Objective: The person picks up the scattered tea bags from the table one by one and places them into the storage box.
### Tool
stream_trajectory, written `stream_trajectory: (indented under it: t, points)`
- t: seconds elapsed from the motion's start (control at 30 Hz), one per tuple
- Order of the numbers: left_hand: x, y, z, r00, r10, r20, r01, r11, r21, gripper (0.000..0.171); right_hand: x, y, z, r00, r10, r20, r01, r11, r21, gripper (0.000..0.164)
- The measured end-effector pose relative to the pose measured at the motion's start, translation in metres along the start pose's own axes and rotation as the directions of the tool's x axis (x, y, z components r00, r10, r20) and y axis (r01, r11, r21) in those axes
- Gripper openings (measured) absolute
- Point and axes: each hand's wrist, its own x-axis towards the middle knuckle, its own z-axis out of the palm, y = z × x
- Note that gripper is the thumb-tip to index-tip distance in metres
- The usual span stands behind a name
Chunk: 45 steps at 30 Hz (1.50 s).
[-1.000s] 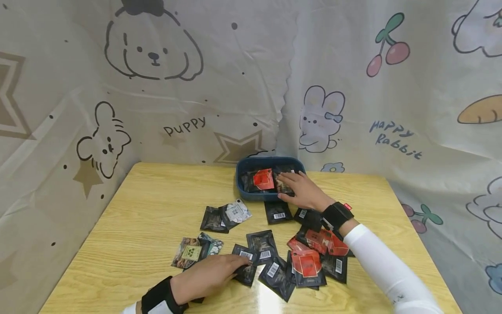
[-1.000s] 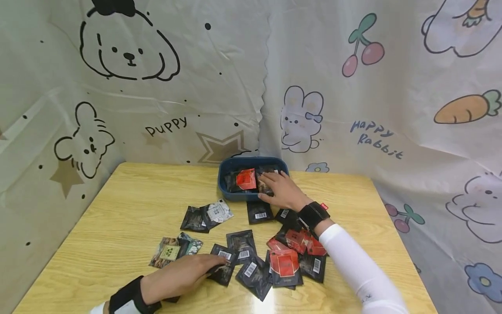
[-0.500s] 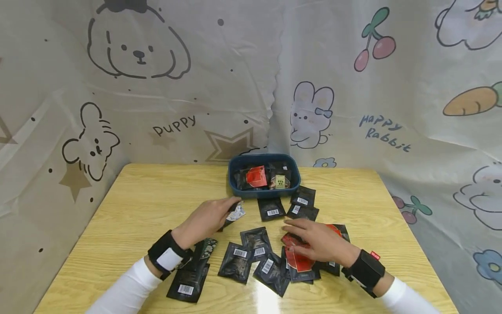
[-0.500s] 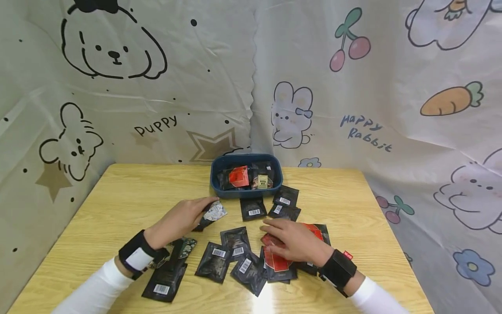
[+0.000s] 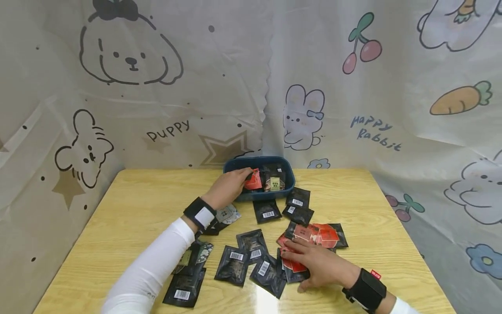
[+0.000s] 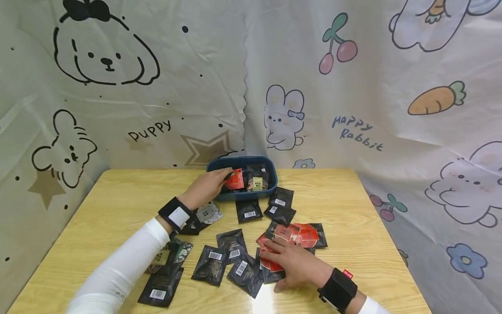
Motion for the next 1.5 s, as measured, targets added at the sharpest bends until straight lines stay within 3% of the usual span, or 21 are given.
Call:
stream_trajectory:
  t: [0.13,0.23,0.37,0.5,0.63,0.77,0.93,1.0,1.1,1.27,1.33,1.5]
  points:
    - [0.018,-0.009,0.017,0.999,-0.022,0.029,0.021,0.999,0.034,0.044,0.0,-0.002,0.003,1.0,-0.007,0.003,0.006,1.0,0.022,0.078]
    - [0.025,-0.011,0.026,0.994,-0.032,0.107,0.028,0.999,0.044,0.048,-0.001,-0.002,0.005,1.0,-0.013,-0.01,0.014,0.999,0.046,0.069]
    - [0.029,-0.012,0.035,0.967,-0.065,0.246,0.052,0.997,0.057,0.056,-0.003,-0.001,0.008,0.999,-0.016,-0.028,0.018,0.998,0.068,0.061]
    - [0.029,-0.012,0.039,0.941,-0.117,0.318,0.113,0.993,0.03,0.063,-0.005,0.001,0.009,0.999,-0.016,-0.044,0.02,0.997,0.079,0.055]
    - [0.022,-0.013,0.038,0.94,-0.108,0.324,0.108,0.994,0.017,0.072,-0.002,0.002,0.01,0.997,-0.028,-0.066,0.031,0.998,0.047,0.05]
    - [0.008,-0.009,0.035,0.958,-0.072,0.278,0.07,0.997,0.016,0.076,0.0,0.003,0.012,0.995,-0.052,-0.09,0.053,0.999,0.001,0.051]
    - [-0.027,0.01,0.018,0.983,0.011,0.185,-0.004,0.999,-0.037,0.077,0.001,0.004,0.011,0.988,-0.08,-0.133,0.077,0.997,-0.023,0.05]
    - [-0.046,0.023,0.008,0.98,0.053,0.193,-0.038,0.996,-0.081,0.079,0.001,0.004,0.008,0.982,-0.087,-0.168,0.083,0.996,-0.03,0.049]
    - [-0.078,0.042,-0.003,0.955,0.124,0.271,-0.082,0.984,-0.159,0.08,0.003,0.004,0.002,0.97,-0.093,-0.223,0.087,0.996,-0.034,0.048]
    - [-0.119,0.069,-0.012,0.855,0.212,0.474,-0.097,0.962,-0.255,0.073,0.005,0.007,-0.013,0.957,-0.084,-0.278,0.076,0.996,-0.038,0.047]
    - [-0.129,0.074,-0.011,0.824,0.234,0.516,-0.107,0.959,-0.264,0.071,0.005,0.008,-0.022,0.949,-0.085,-0.304,0.075,0.996,-0.047,0.047]
    - [-0.142,0.077,-0.001,0.784,0.238,0.573,-0.093,0.958,-0.271,0.076,0.006,0.009,-0.05,0.922,-0.096,-0.374,0.07,0.994,-0.084,0.053]
